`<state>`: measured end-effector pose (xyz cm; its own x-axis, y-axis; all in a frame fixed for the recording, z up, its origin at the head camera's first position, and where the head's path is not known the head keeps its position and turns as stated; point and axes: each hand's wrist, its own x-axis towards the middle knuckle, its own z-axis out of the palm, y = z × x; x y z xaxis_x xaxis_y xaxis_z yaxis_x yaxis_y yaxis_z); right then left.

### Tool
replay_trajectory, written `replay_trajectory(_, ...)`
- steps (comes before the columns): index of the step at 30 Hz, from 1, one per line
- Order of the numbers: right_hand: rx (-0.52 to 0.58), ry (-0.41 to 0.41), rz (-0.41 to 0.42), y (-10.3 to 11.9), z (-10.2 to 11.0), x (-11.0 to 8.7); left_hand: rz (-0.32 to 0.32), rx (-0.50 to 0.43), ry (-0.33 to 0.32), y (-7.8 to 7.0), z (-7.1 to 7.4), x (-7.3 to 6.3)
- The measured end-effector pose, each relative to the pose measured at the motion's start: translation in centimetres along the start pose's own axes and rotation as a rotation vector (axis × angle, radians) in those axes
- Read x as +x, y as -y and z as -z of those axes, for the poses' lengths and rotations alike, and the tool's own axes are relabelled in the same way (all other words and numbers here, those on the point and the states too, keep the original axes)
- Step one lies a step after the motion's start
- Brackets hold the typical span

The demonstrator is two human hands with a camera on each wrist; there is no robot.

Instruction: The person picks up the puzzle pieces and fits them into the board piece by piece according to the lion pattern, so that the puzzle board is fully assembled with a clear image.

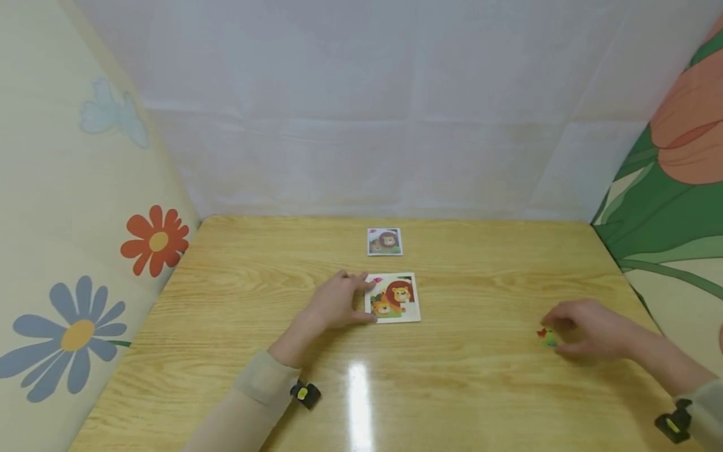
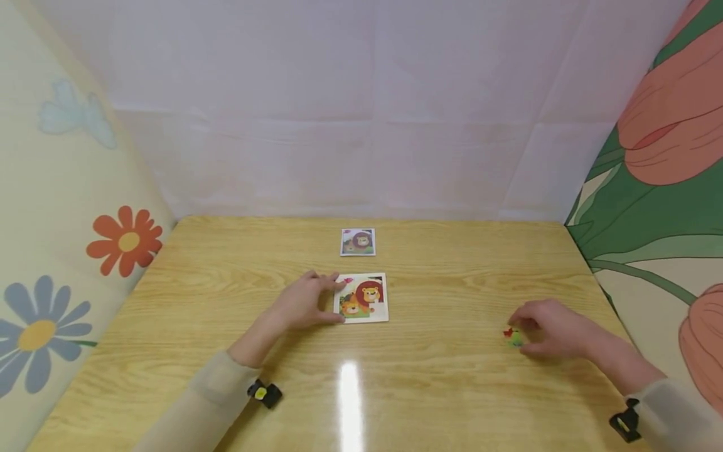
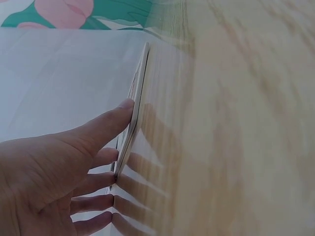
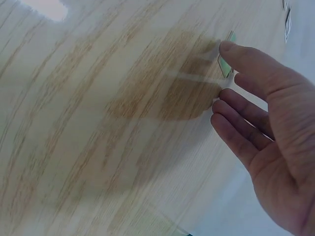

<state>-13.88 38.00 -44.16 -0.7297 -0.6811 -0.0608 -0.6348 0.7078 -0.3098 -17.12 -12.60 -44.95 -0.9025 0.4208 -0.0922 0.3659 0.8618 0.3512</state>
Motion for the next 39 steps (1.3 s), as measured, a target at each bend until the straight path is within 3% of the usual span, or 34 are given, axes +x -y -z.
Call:
replay_trajectory(13,0.065,-0.037,0.050,-0.1,-0.6,0.3,0.012,-0.008,0.002,0.0,0.0,-0.1)
replay_trajectory(27,0.087,-0.107,0.183,-0.2,-1.2,0.5,0.013,-0.004,0.001,0.1,-0.1,0.0)
replay_trajectory(39,0.069,-0.172,0.134,0.5,0.6,3.0,0.012,-0.012,-0.002,0.0,0.0,0.0)
